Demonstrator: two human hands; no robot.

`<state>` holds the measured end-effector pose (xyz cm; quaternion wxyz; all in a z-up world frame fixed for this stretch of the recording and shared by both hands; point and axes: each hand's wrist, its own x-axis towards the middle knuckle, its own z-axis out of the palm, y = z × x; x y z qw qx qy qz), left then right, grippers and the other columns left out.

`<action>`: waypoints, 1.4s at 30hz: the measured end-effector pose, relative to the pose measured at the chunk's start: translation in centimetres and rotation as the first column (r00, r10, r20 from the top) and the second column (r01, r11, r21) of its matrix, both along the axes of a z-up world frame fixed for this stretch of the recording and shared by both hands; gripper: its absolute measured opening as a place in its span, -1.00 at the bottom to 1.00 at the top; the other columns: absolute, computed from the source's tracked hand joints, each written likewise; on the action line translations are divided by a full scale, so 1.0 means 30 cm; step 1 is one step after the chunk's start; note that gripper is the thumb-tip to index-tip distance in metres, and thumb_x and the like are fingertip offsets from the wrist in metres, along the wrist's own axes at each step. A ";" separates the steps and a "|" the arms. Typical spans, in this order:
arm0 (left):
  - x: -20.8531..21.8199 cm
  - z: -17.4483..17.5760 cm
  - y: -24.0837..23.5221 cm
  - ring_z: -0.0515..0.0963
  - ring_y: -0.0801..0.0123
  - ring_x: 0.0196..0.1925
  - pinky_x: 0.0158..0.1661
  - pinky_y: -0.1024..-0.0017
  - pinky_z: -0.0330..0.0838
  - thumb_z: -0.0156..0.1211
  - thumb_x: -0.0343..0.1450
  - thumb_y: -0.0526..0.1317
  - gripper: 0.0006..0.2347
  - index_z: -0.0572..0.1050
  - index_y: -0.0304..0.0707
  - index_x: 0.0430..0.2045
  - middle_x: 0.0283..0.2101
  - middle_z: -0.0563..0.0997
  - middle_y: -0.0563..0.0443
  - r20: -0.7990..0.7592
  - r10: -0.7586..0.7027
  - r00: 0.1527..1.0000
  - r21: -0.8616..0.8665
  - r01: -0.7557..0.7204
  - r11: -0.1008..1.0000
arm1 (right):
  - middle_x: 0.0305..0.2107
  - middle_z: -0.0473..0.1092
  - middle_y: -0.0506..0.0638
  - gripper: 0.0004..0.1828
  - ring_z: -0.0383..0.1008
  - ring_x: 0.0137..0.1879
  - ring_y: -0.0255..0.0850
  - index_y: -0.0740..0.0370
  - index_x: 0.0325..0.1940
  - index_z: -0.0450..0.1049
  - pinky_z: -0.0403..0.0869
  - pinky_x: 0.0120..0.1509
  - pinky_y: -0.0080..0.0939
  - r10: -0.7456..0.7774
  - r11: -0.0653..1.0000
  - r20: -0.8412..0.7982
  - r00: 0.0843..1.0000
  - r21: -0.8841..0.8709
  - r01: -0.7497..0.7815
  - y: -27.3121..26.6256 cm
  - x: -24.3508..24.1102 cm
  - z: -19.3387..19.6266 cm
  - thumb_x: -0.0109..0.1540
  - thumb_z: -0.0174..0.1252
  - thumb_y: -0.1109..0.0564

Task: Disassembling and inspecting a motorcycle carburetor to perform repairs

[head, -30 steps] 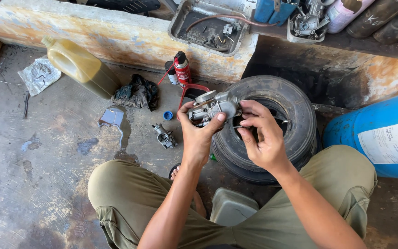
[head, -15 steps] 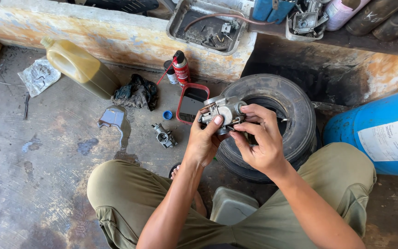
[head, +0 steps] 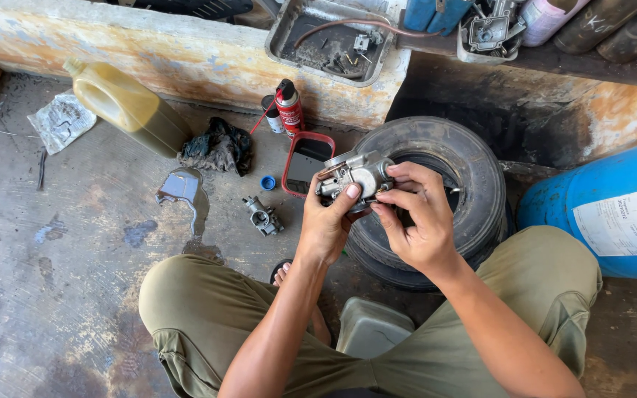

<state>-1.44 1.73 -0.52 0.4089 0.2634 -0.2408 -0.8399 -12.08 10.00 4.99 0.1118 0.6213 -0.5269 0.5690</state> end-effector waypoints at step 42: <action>0.035 0.055 -0.044 0.58 0.39 -0.26 -0.31 0.43 0.55 0.69 -0.04 -0.04 -0.31 0.43 -0.29 -0.10 -0.32 0.55 -0.07 0.421 0.333 0.844 -0.237 -0.252 0.938 | 0.02 0.33 0.39 -0.89 0.53 0.09 0.18 0.56 -0.25 0.49 0.53 0.12 0.00 0.021 0.984 0.231 0.973 0.166 -0.060 -0.080 0.027 -0.057 0.32 0.28 0.40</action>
